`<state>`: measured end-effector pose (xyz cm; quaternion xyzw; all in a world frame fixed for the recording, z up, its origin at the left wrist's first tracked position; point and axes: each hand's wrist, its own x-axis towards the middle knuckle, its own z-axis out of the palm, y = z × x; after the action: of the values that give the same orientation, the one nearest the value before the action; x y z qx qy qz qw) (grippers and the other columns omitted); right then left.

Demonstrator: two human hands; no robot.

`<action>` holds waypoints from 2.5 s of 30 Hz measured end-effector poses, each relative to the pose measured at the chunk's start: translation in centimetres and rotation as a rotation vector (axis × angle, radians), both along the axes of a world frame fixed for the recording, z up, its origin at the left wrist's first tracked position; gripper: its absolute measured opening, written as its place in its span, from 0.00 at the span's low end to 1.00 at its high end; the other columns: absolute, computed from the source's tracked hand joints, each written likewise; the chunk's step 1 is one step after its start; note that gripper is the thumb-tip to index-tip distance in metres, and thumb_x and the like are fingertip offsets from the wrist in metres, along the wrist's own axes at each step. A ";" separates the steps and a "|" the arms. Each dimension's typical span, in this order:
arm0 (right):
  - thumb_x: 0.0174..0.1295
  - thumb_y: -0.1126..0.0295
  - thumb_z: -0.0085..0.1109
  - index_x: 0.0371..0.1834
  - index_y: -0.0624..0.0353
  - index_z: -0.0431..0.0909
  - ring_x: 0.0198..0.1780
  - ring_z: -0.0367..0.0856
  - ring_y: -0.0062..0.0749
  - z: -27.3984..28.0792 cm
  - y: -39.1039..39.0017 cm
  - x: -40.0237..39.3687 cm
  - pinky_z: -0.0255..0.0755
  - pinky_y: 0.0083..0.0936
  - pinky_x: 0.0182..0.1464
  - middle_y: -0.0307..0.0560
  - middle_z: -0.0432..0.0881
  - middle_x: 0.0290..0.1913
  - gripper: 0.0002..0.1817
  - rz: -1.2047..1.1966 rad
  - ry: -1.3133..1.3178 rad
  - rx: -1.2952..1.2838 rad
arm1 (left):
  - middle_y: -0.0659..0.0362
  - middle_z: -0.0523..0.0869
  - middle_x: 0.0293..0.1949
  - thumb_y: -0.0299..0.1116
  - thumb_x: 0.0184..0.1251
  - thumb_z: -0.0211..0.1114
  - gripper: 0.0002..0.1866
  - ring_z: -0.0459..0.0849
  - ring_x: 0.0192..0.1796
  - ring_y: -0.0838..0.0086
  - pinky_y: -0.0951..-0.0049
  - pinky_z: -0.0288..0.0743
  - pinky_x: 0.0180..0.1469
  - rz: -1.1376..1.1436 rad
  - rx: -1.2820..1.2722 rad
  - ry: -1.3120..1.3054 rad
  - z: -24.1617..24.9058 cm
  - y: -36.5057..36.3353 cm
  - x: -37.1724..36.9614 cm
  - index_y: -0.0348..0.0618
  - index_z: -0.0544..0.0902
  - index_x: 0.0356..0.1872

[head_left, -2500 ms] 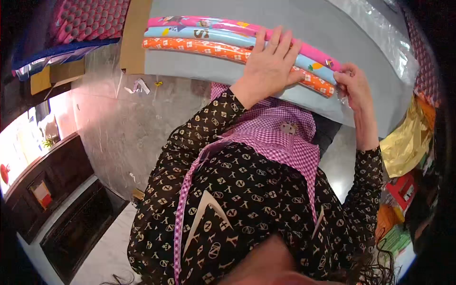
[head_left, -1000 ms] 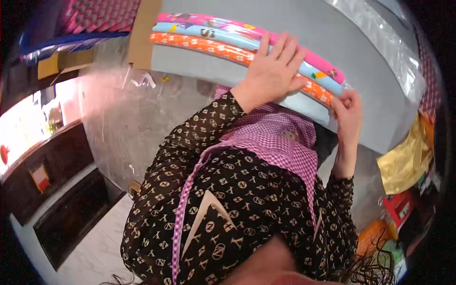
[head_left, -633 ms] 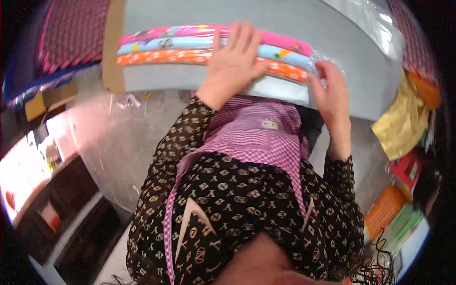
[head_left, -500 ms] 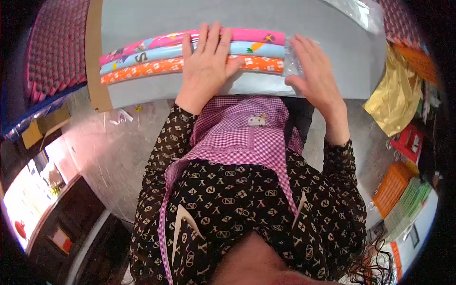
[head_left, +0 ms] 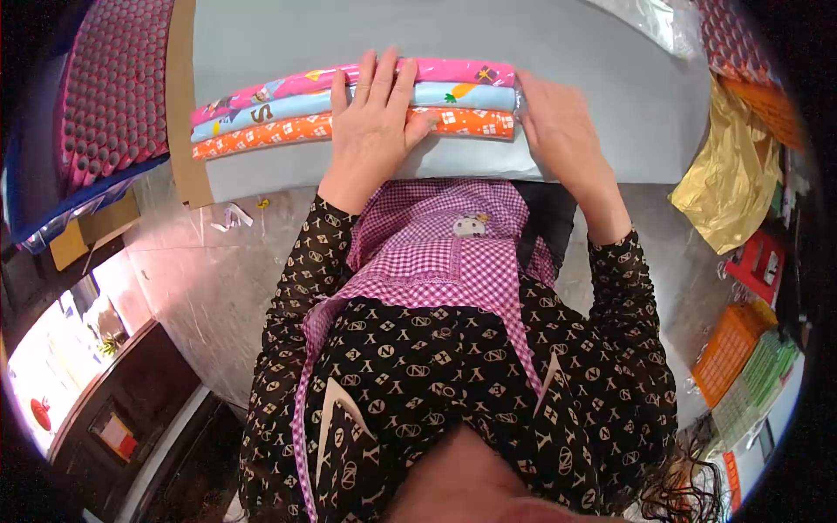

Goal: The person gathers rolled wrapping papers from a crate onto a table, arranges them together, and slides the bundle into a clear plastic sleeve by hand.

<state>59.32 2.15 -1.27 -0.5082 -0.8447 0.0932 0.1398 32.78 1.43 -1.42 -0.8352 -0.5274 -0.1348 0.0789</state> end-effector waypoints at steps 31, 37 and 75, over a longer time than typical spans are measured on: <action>0.47 0.82 0.57 0.40 0.61 0.77 0.29 0.72 0.51 3.7 -3.7 3.2 0.66 0.42 0.33 0.52 0.73 0.28 0.14 0.143 0.284 0.237 | 0.52 0.83 0.49 0.54 0.78 0.43 0.27 0.81 0.53 0.62 0.58 0.73 0.57 0.725 -0.010 -1.987 2.9 1.1 -24.1 0.39 0.77 0.54; 0.49 0.70 0.66 0.35 0.60 0.79 0.28 0.67 0.42 5.9 -5.3 2.7 0.61 0.34 0.31 0.45 0.67 0.24 0.10 0.208 0.319 0.149 | 0.54 0.80 0.28 0.61 0.76 0.40 0.32 0.80 0.41 0.59 0.54 0.75 0.52 0.482 0.076 -2.383 -1.1 0.5 -30.5 0.43 0.74 0.25; 0.64 0.76 0.52 0.37 0.61 0.72 0.31 0.64 0.14 0.6 -2.8 2.4 0.61 0.16 0.35 0.33 0.68 0.30 0.01 -0.373 0.651 -0.363 | 0.56 0.86 0.43 0.42 0.76 0.54 0.19 0.83 0.46 0.72 0.72 0.76 0.48 0.647 -0.214 -1.528 2.1 1.2 -27.3 0.35 0.82 0.51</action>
<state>61.72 -0.65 -0.62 -0.6130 -0.6197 0.3696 0.3219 5.50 2.60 0.63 -0.3244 -0.6595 -0.5836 -0.3454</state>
